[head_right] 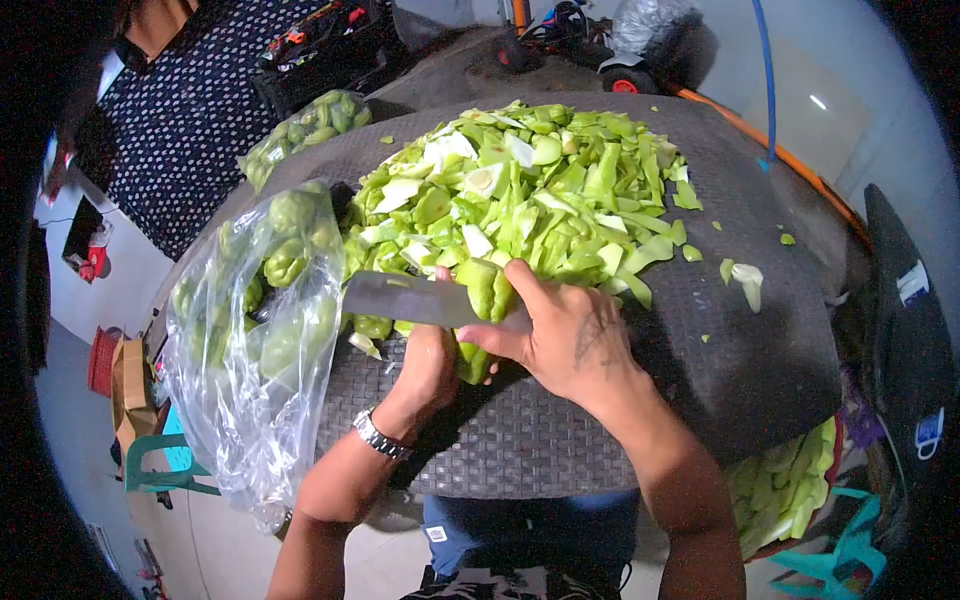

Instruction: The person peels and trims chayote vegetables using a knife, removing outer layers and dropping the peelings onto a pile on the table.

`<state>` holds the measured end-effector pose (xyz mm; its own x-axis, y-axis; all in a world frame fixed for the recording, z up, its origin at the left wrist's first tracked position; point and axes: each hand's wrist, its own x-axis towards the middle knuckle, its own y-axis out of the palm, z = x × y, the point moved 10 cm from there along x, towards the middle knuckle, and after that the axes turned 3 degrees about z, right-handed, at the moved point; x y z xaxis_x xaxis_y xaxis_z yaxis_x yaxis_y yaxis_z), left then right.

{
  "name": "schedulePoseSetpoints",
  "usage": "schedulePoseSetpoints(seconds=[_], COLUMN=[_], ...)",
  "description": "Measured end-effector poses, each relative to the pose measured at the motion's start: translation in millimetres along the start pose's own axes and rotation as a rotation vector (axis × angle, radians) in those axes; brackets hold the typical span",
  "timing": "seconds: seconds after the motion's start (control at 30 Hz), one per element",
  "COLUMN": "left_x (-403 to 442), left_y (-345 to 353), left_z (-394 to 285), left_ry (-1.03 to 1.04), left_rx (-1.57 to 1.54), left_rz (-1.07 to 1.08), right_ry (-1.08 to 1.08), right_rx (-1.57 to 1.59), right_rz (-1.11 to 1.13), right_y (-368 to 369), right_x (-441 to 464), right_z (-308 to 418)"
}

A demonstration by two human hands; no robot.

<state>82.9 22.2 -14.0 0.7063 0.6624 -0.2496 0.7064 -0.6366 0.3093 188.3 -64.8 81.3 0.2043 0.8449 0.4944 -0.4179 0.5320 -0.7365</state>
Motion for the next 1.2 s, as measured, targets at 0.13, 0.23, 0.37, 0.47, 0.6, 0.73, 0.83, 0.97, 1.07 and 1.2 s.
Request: schedulePoseSetpoints(seconds=[0.13,0.23,0.37,0.47,0.6,0.73,0.83,0.97,1.07,1.2], left_x=[1,6,3,-2,14,17,18,6,8,12], left_y=[0,-7,2,22,6,-1,3,15,21,8], left_z=[-5,-11,-11,-11,1,-4,-13,-18,1,11], left_ry=[0.014,0.068,0.006,0.047,0.059,-0.011,0.036,-0.049,-0.11,-0.118], left_rx=[0.114,0.209,0.223,0.087,0.042,-0.208,-0.588,-0.82,-0.604,-0.624], left_rz=[0.026,-0.068,0.058,0.123,0.126,0.149,0.251,0.287,0.277,0.196], right_ry=[0.073,0.325,0.426,0.623,0.825,0.708,0.618,0.626,0.6,0.375], right_rx=[0.074,0.186,0.342,0.455,0.506,0.606,0.67,0.776,0.728,0.35], right_rz=[-0.043,0.128,0.135,0.129,0.205,0.358,0.361,0.349,0.321,0.183], right_y=[3,14,24,8,7,16,21,24,28,5], right_x=[-1,-2,-7,-6,-20,-17,-15,-13,-13,-1], right_z=[-5,-23,-51,-79,-89,-58,-50,-45,-53,-38])
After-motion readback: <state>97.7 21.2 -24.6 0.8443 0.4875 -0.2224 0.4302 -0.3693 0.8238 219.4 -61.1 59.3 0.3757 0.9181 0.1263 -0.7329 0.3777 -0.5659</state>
